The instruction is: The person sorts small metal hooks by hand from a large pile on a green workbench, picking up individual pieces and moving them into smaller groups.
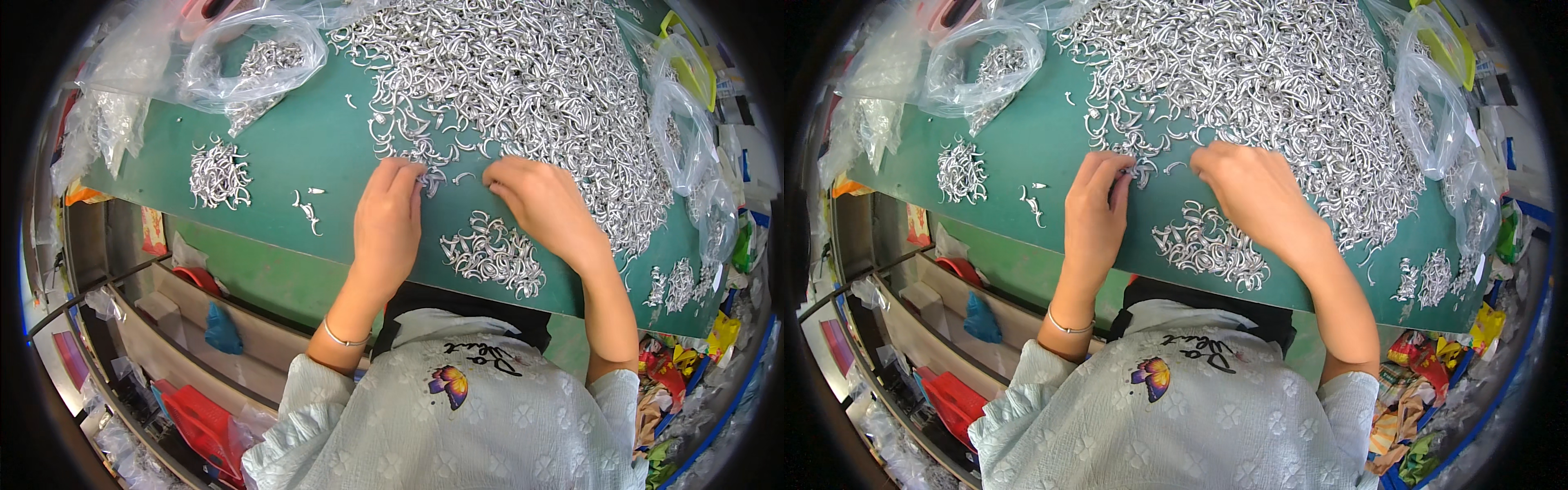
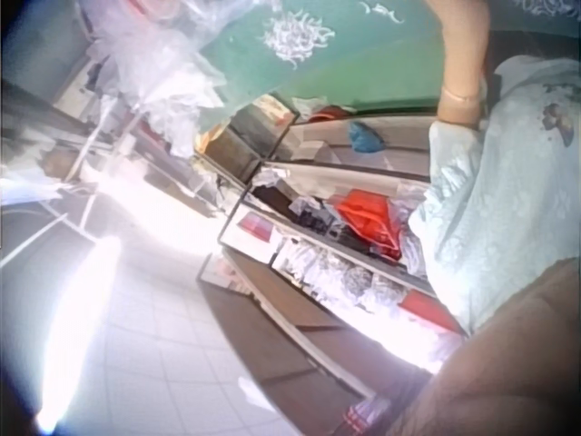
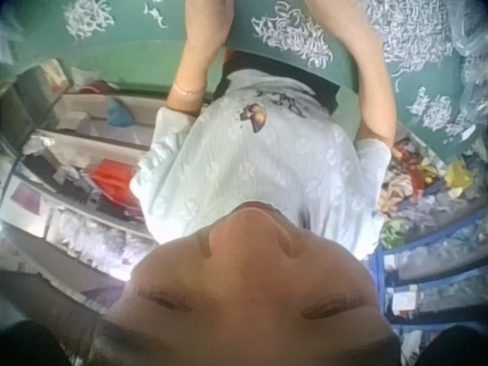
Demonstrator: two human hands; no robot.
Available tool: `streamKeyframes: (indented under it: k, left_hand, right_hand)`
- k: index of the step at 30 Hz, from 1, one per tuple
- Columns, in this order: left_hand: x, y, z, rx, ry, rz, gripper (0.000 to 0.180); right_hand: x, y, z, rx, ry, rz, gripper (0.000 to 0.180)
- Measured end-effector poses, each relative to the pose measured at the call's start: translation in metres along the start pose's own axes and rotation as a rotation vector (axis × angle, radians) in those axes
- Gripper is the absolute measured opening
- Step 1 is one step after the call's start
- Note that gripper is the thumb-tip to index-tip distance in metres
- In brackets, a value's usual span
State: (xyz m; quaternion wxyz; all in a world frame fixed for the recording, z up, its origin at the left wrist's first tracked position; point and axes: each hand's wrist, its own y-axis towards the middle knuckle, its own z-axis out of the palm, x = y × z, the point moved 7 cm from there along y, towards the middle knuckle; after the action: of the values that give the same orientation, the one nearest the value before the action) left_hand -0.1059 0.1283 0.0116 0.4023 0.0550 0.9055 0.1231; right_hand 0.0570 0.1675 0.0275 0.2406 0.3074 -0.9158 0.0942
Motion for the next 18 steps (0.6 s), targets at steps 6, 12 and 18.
streamKeyframes:
  k: [6,12,18]
  left_hand:
    - [-0.017,0.008,-0.004,-0.143,-0.044,0.062,0.029]
    - [-0.004,-0.008,-0.017,-0.051,0.105,0.006,0.03]
    - [-0.009,-0.007,-0.002,0.008,0.147,0.026,0.029]
  right_hand:
    - [0.015,0.011,0.01,-0.053,-0.007,-0.046,0.01]
    - [-0.003,0.0,-0.007,-0.1,0.106,0.067,0.011]
    - [0.007,0.007,0.007,-0.08,-0.066,0.016,0.014]
